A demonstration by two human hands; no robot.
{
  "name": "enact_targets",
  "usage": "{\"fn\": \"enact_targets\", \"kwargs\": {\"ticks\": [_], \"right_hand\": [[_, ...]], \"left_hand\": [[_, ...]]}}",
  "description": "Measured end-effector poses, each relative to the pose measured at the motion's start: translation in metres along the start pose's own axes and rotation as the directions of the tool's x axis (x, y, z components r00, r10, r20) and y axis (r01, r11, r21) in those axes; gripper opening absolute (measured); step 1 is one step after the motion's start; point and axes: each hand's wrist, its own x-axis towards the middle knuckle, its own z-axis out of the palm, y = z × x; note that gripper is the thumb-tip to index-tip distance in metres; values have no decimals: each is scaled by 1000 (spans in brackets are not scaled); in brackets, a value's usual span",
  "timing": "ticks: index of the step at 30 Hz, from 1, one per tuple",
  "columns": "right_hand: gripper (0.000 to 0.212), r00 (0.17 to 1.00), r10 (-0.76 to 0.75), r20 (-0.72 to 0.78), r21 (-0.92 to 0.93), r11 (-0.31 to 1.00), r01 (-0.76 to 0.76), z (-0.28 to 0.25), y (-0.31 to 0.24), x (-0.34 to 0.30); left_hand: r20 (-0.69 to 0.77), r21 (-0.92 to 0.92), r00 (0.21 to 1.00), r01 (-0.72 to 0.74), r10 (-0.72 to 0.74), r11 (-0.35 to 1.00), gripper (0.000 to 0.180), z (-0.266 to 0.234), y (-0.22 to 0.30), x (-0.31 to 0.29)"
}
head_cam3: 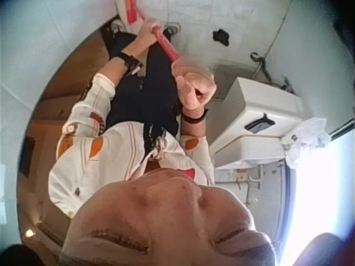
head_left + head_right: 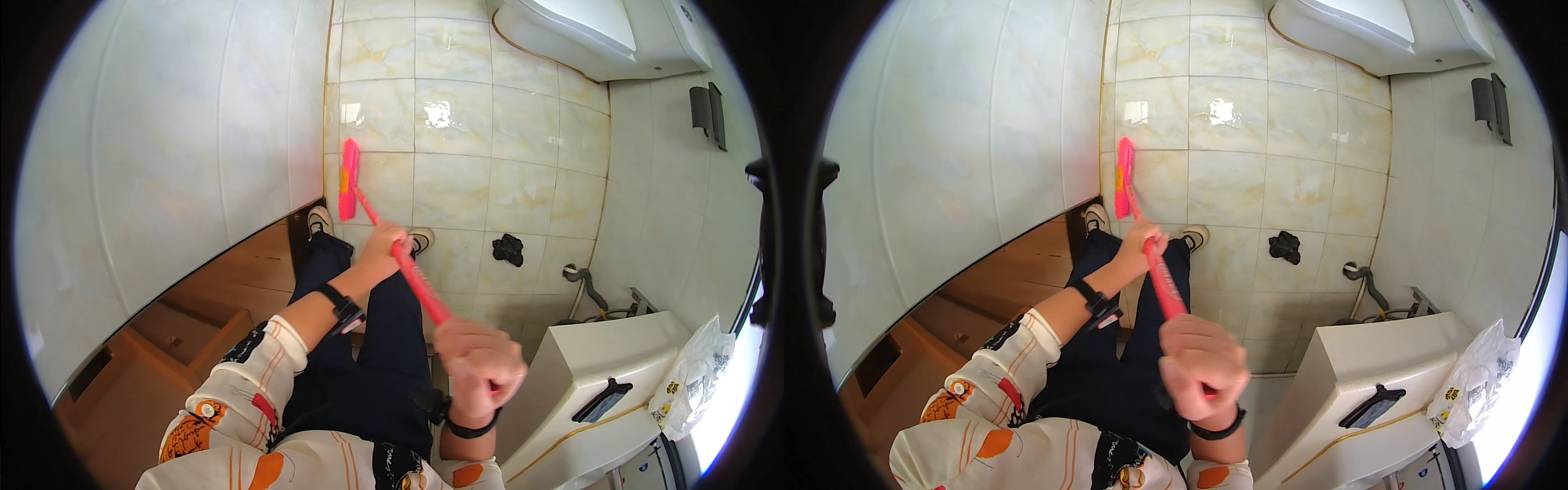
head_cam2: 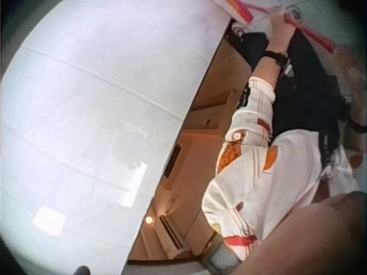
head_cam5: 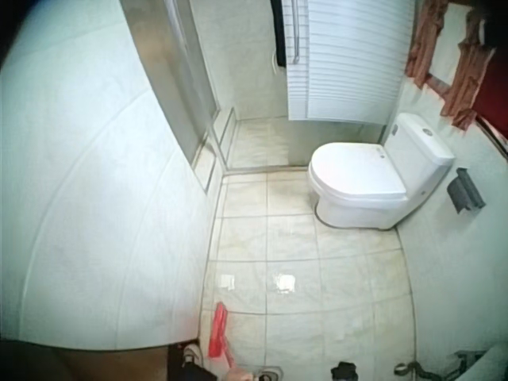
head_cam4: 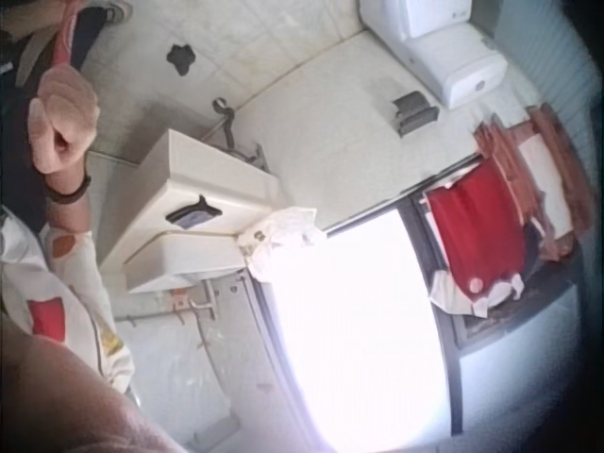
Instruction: The person sweeps the tiled bathroom floor with a pink broom, moving debris toward the doorway. The person repeatedly sweeps different areas around the toilet and sink, gathering visible debris into a small pile near the exit.
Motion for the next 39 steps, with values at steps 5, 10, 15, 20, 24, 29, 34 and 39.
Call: {"fn": "enact_targets", "kwargs": {"ticks": [5,10,15,20,24,29,34,39], "right_hand": [[25,962,-217,-165,-169,967,190,-17,-42,-2],[29,927,-372,42,-423,834,354,-4,-70,-3],[30,795,-554,-248,-310,823,477,5,-81,-16],[14,911,-304,-277,-268,935,231,0,-23,8],[24,949,-175,-264,-94,983,156,13,48,42],[19,875,-227,-427,-133,973,187,-37,35,22],[27,781,-353,-516,-374,913,166,-93,-27,-19],[32,692,-440,-572,-575,817,44,-93,-65,-31]], "left_hand": [[73,-245,992,-80,101,966,24,74,48,33],[119,-447,957,-186,264,875,29,109,108,87],[74,-313,959,-237,272,920,18,81,130,88],[66,-99,977,-198,205,975,20,-5,30,105],[176,152,975,-161,134,975,16,-41,-44,127],[338,-57,909,-239,244,969,17,31,-28,138],[407,-212,822,-339,398,917,17,155,60,138],[440,-397,735,-357,516,846,27,229,149,132]]}}
